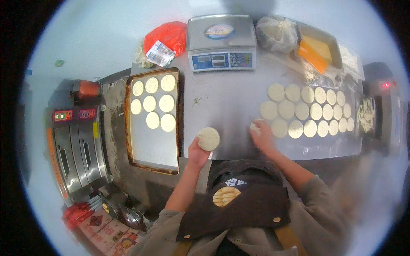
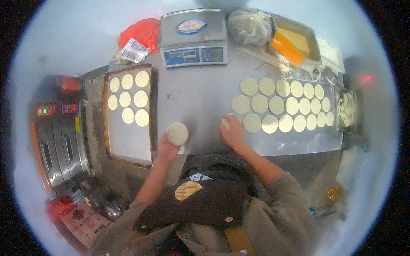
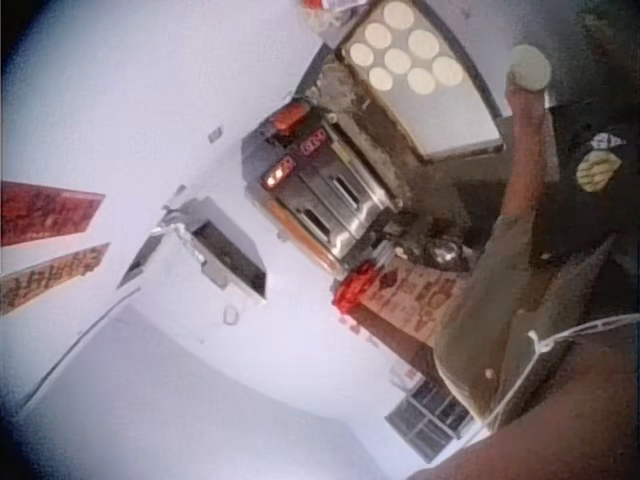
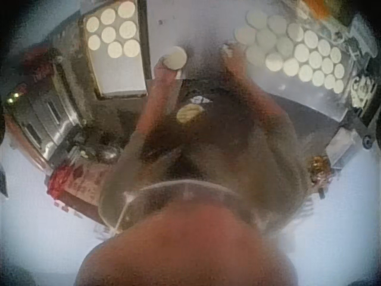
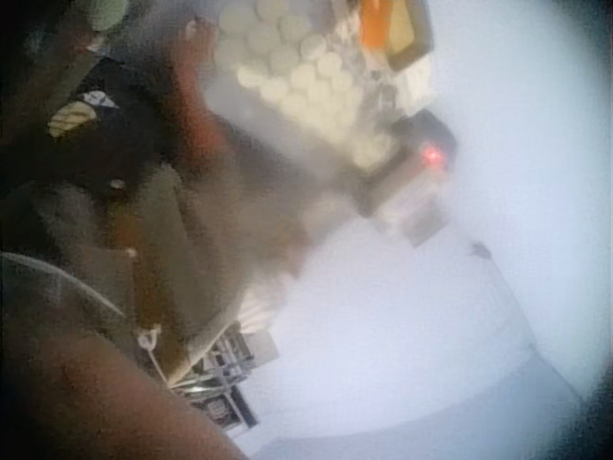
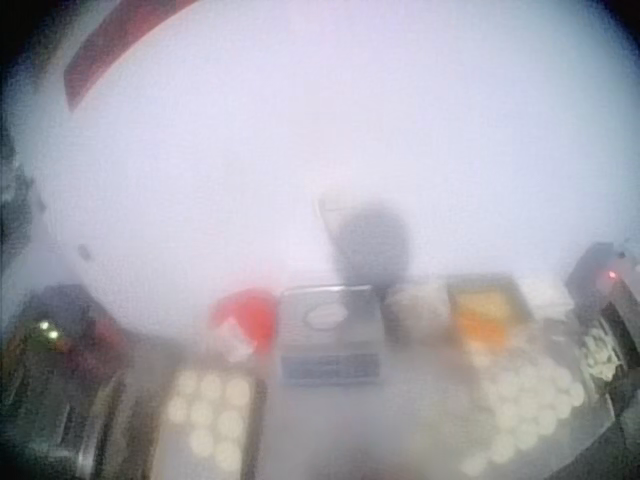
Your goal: The person cuts circular pieces from a sheet of dough using a round cutter, then arranges them on a baking tray. They also weigh some dough pieces on a digital scale and place them on the tray.
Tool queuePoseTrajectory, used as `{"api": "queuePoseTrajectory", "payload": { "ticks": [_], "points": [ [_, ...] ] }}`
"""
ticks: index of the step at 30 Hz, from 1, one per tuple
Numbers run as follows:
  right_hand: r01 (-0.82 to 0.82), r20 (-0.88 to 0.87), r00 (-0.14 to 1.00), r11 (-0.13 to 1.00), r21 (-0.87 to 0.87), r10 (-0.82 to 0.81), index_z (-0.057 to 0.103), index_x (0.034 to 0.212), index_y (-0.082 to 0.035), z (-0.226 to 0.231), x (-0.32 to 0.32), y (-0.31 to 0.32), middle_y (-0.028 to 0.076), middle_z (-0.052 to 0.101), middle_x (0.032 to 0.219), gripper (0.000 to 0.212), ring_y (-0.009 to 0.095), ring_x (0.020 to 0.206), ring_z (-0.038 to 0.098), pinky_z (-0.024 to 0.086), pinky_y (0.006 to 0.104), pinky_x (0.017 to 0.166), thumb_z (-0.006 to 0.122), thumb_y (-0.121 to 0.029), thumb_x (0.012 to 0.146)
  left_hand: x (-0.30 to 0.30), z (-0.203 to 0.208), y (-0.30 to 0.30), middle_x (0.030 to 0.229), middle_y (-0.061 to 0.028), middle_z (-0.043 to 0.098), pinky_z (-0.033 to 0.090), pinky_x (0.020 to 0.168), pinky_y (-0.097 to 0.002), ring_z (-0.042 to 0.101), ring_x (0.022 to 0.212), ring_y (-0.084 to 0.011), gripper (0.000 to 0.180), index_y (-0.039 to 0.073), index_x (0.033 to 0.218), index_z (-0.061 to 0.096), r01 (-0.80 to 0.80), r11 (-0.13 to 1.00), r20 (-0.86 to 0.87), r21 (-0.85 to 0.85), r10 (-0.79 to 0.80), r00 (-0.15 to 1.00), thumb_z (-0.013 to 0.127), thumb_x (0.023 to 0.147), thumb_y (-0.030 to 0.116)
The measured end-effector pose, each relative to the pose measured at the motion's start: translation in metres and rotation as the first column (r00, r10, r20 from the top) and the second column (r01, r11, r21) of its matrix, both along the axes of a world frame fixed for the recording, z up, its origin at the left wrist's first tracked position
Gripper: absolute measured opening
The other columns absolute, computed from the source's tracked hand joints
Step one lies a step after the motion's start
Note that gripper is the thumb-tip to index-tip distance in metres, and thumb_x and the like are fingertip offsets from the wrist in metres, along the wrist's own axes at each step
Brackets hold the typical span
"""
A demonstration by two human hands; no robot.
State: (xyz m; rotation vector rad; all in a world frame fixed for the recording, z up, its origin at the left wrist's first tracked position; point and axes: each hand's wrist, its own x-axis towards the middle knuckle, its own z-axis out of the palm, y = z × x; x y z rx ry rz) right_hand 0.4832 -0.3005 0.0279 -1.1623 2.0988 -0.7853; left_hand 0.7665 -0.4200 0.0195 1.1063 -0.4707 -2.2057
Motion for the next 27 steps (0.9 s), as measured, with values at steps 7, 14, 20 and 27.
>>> {"api": "queuePoseTrajectory", "payload": {
  "ticks": [7, 14, 20, 27],
  "points": [
    [-0.502, -0.401, 0.802, 0.863, -0.052, 0.442, 0.063, 0.128, -0.009, -0.024, -0.046, -0.008, 0.015, 0.060, 0.136, 0.052, 0.034, 0.133, 0.052, 0.037, 0.0481, 0.116, 0.080, -0.023, 0.081, 0.073, 0.010, -0.055, 0.148, -0.0153, 0.053, 0.041, 0.116, -0.0489, 0.052, 0.137, -0.0322, 0.050, 0.001, 0.147, 0.046, -0.207, 0.974, 0.361, -0.094, 0.227, 0.904, 0.034, 0.109, 0.031],
    [-0.706, -0.265, 0.648, 0.694, 0.143, 0.714, 0.064, 0.108, -0.010, -0.011, -0.066, -0.046, 0.013, 0.058, 0.115, 0.043, 0.036, 0.114, 0.056, 0.046, 0.0483, 0.099, 0.085, -0.020, 0.072, 0.209, -0.021, -0.188, 0.147, -0.0163, 0.053, 0.040, 0.116, -0.0491, 0.052, 0.136, -0.0331, 0.050, 0.001, 0.146, 0.046, -0.516, 0.845, 0.217, -0.140, 0.534, 0.817, 0.040, 0.106, 0.030],
    [-0.724, -0.243, 0.600, 0.647, 0.239, 0.762, 0.059, 0.095, -0.008, -0.001, -0.066, -0.062, 0.016, 0.059, 0.104, 0.034, 0.041, 0.100, 0.058, 0.049, 0.0494, 0.084, 0.083, -0.020, 0.074, 0.270, -0.076, -0.264, 0.147, -0.0157, 0.053, 0.040, 0.115, -0.0490, 0.051, 0.137, -0.0339, 0.051, 0.001, 0.147, 0.046, -0.650, 0.749, 0.215, -0.129, 0.661, 0.719, 0.048, 0.104, 0.028],
    [-0.552, 0.006, 0.798, 0.727, 0.409, 0.602, 0.065, 0.110, 0.000, 0.013, -0.050, -0.063, 0.014, 0.075, 0.097, 0.033, 0.033, 0.092, 0.072, 0.056, 0.0422, 0.082, 0.078, -0.019, 0.086, 0.297, -0.105, -0.283, 0.137, -0.0193, 0.058, 0.045, 0.108, -0.0429, 0.057, 0.127, -0.0305, 0.047, -0.005, 0.137, 0.053, -0.555, 0.646, 0.486, -0.524, 0.762, 0.428, 0.061, 0.094, 0.012]
  ]
}}
